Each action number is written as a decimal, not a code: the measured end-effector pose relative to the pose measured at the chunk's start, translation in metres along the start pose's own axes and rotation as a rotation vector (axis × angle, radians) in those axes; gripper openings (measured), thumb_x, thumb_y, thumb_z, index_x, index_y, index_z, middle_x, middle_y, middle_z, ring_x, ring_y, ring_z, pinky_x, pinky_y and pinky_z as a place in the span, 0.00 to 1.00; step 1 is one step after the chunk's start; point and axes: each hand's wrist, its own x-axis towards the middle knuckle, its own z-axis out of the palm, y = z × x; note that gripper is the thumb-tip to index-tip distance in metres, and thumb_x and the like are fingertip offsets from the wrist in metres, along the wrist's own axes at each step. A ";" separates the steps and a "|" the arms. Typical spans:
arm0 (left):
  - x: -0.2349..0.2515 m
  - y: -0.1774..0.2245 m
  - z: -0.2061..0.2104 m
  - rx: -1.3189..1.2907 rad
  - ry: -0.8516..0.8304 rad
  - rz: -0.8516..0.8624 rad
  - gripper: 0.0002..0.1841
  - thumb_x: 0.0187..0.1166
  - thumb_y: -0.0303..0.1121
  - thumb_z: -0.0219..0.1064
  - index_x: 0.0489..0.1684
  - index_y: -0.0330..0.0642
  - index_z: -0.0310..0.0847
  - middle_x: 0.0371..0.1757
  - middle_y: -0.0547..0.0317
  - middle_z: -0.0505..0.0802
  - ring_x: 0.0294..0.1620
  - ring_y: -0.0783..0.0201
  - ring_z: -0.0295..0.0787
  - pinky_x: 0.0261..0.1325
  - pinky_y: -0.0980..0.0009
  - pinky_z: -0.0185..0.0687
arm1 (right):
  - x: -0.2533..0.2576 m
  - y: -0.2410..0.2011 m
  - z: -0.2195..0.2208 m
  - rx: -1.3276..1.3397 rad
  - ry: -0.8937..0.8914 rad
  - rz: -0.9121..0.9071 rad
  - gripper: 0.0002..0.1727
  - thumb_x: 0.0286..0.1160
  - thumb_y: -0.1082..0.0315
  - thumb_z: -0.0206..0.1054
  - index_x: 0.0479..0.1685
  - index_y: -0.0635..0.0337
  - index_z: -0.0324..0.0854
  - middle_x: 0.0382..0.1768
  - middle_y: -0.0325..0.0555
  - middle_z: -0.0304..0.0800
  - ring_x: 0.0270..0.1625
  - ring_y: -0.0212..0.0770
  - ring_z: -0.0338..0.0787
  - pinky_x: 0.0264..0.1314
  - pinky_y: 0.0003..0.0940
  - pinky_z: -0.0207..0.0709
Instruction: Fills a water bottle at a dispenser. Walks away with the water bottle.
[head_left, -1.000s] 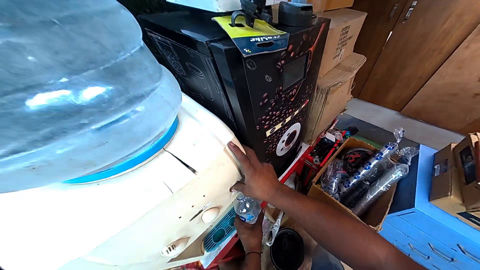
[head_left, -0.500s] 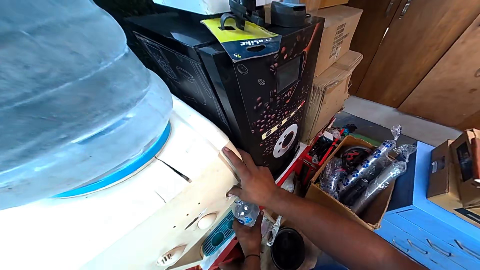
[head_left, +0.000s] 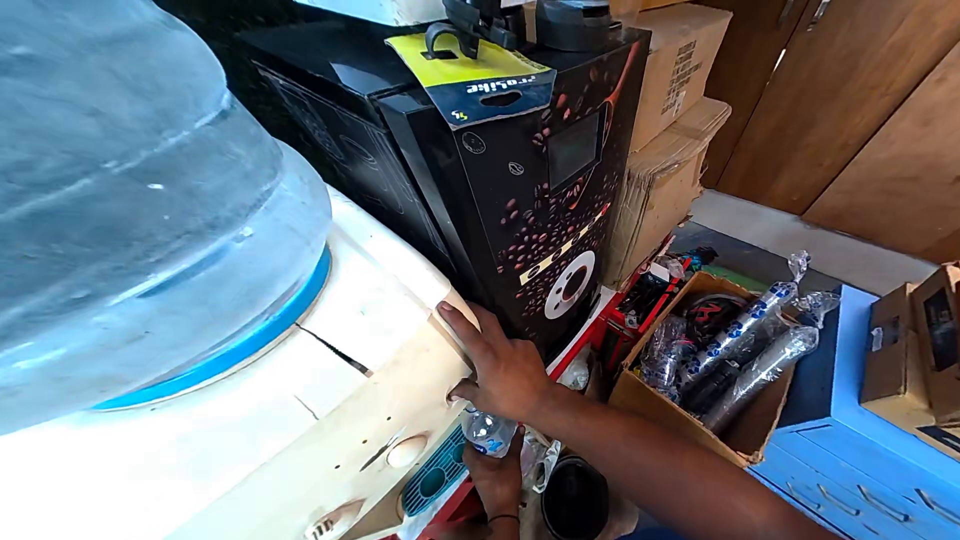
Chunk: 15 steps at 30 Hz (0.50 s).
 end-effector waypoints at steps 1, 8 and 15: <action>0.000 0.000 0.000 0.007 0.001 0.001 0.60 0.51 0.35 0.92 0.86 0.26 0.52 0.78 0.29 0.76 0.80 0.46 0.75 0.85 0.57 0.68 | 0.000 0.001 0.001 0.000 0.001 -0.002 0.63 0.58 0.51 0.86 0.96 0.22 0.44 0.94 0.44 0.51 0.30 0.44 0.90 0.28 0.49 0.86; 0.000 -0.001 -0.001 -0.005 -0.008 -0.010 0.60 0.51 0.35 0.92 0.86 0.26 0.52 0.78 0.29 0.75 0.79 0.47 0.75 0.84 0.57 0.68 | -0.001 -0.001 0.000 0.002 0.009 -0.002 0.63 0.56 0.53 0.86 0.96 0.23 0.46 0.94 0.44 0.51 0.30 0.44 0.90 0.28 0.49 0.86; 0.000 0.000 -0.001 0.025 -0.004 -0.016 0.60 0.50 0.36 0.92 0.86 0.26 0.53 0.78 0.28 0.75 0.80 0.45 0.74 0.84 0.55 0.68 | -0.001 0.000 0.000 -0.018 0.018 -0.009 0.63 0.57 0.52 0.86 0.96 0.24 0.46 0.93 0.43 0.52 0.29 0.43 0.89 0.27 0.48 0.87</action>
